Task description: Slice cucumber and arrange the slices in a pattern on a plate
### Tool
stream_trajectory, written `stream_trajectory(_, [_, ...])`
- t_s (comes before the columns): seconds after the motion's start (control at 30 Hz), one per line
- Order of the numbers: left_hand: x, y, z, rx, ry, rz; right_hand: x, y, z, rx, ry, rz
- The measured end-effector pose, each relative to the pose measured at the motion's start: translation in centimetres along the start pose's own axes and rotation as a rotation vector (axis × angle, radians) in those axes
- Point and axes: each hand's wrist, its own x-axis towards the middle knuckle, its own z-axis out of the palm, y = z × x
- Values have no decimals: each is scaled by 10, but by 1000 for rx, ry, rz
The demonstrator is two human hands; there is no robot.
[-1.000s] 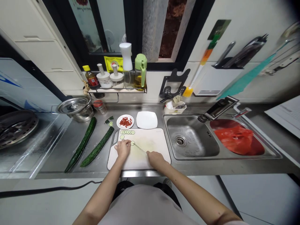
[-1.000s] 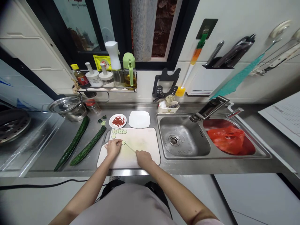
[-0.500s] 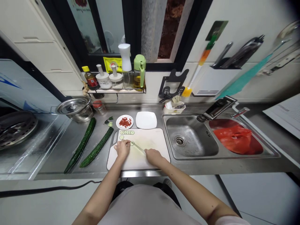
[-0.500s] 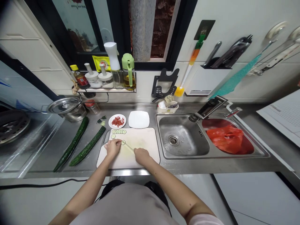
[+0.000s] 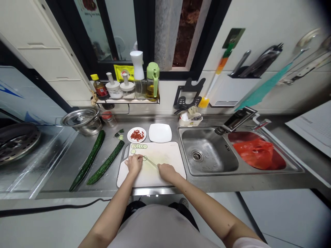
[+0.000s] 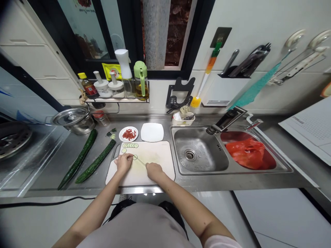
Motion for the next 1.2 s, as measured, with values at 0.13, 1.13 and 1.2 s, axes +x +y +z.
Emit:
stream_trajectory(0.13, [1,0,0,8,-2,0,-1,0,-1,-4,3,2])
stream_trajectory(1.13, [-1,7,-4,43,-53,-6,-1,-2,-17,-145,74,-33])
stream_trajectory(1.2, [-1,7,-4,46,-48,-3,-2,-2,-16,-151,81,-30])
